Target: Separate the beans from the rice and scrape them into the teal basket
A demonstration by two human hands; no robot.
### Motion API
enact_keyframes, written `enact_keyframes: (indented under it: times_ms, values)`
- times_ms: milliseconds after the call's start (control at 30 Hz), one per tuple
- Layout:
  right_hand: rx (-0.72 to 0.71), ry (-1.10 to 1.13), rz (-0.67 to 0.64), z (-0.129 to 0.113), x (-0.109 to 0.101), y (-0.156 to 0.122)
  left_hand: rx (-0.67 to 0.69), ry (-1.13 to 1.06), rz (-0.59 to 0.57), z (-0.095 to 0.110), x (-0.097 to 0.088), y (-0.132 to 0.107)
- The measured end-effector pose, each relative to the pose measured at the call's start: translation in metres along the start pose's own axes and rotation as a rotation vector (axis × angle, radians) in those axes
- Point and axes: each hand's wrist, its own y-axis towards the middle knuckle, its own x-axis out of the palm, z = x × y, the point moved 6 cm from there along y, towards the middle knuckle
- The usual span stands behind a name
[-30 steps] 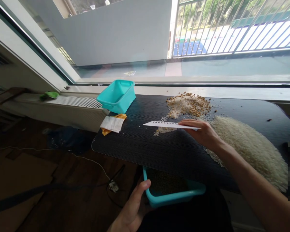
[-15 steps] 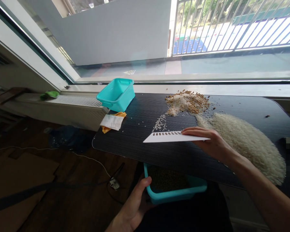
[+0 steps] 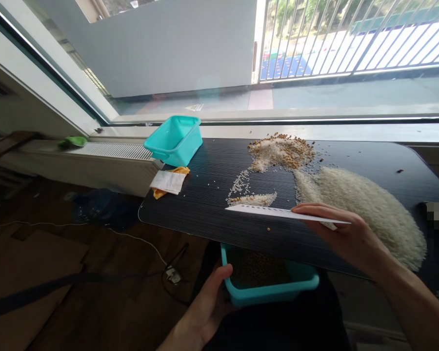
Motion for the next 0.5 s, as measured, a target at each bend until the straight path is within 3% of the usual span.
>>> enact_keyframes:
  times_ms: [200,500]
  values:
    - [-0.081,-0.101,0.097,-0.002,-0.019,-0.018,0.010,0.047,-0.020,0.000,0.001,0.002]
    - [-0.142,-0.126,0.082,-0.003,-0.012,-0.021,0.000,0.046,-0.014,-0.002,-0.001,0.002]
